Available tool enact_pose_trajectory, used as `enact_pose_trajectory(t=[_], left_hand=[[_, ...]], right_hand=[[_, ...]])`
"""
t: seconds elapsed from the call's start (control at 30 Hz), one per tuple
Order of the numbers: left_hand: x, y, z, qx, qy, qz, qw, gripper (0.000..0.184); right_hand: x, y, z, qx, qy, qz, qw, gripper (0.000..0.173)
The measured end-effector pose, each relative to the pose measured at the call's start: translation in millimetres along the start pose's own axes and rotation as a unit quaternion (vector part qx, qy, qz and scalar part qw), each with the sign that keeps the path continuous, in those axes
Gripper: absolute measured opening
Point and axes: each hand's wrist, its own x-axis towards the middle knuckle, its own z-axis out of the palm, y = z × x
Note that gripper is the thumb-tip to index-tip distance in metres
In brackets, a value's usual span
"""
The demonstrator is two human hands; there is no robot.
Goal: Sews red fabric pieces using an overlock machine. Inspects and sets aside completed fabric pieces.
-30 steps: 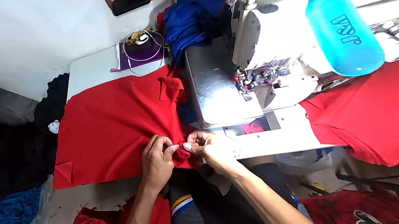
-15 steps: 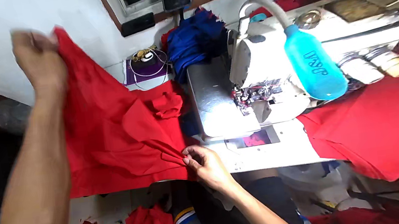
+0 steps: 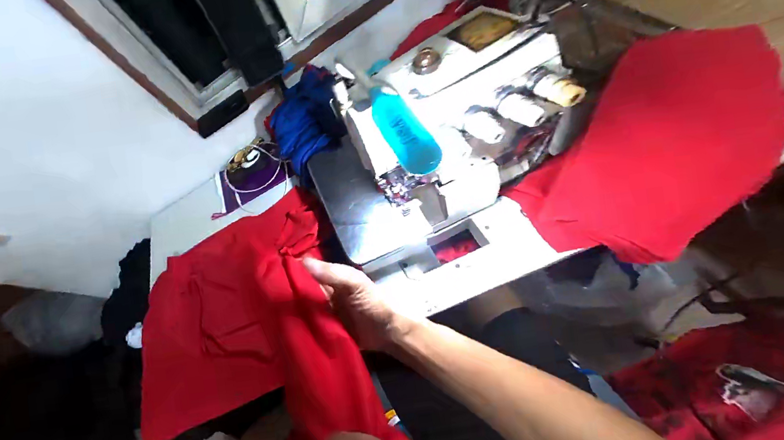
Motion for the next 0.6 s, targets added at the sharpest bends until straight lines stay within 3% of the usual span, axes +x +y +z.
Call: enact_pose_trajectory(t=[0.03,0.1,0.17,0.27,0.37,0.47,0.53,0.6], left_hand=[[-18.4,-7.1,21.8,-0.04,-0.027,-0.029,0.998,0.01],[-34.4,-21.5,56.0,-0.09,-0.06,-0.05,0.993,0.014],[-23.3,-31.7,60.9,-0.081,-0.068,-0.062,0.992,0.016],[29.5,-45.5,48.8,-0.013,0.04,-0.008,0.999,0.018],[77.0,-53.4,78.7,0.064,0.147,0.075,0.984,0.023],[93.0,-78.7,126.7,0.141,0.098,0.101,0.98,0.039],[95.7,-93.5,138.0,0.207,0.031,0.09,0.974,0.048],[90.6,-93.6,139.0,0.271,0.014,0.087,0.959,0.045]], right_hand=[[-5.3,-7.9,-9.8,-0.052,0.039,0.001,0.998,0.026],[-23.1,-22.9,-27.5,-0.173,0.093,0.006,0.981,0.021],[-46.8,-33.8,-45.2,-0.239,0.116,-0.042,0.963,0.022],[-74.4,-51.4,-56.3,-0.317,0.123,-0.161,0.927,0.022],[-76.3,-68.9,-50.3,-0.387,0.128,-0.278,0.87,0.03],[-67.4,-65.6,-71.5,-0.403,0.309,-0.254,0.823,0.032],[-73.2,-52.1,-93.0,-0.391,0.371,-0.21,0.816,0.046],[-84.7,-34.4,-102.4,-0.346,0.398,-0.204,0.825,0.05]])
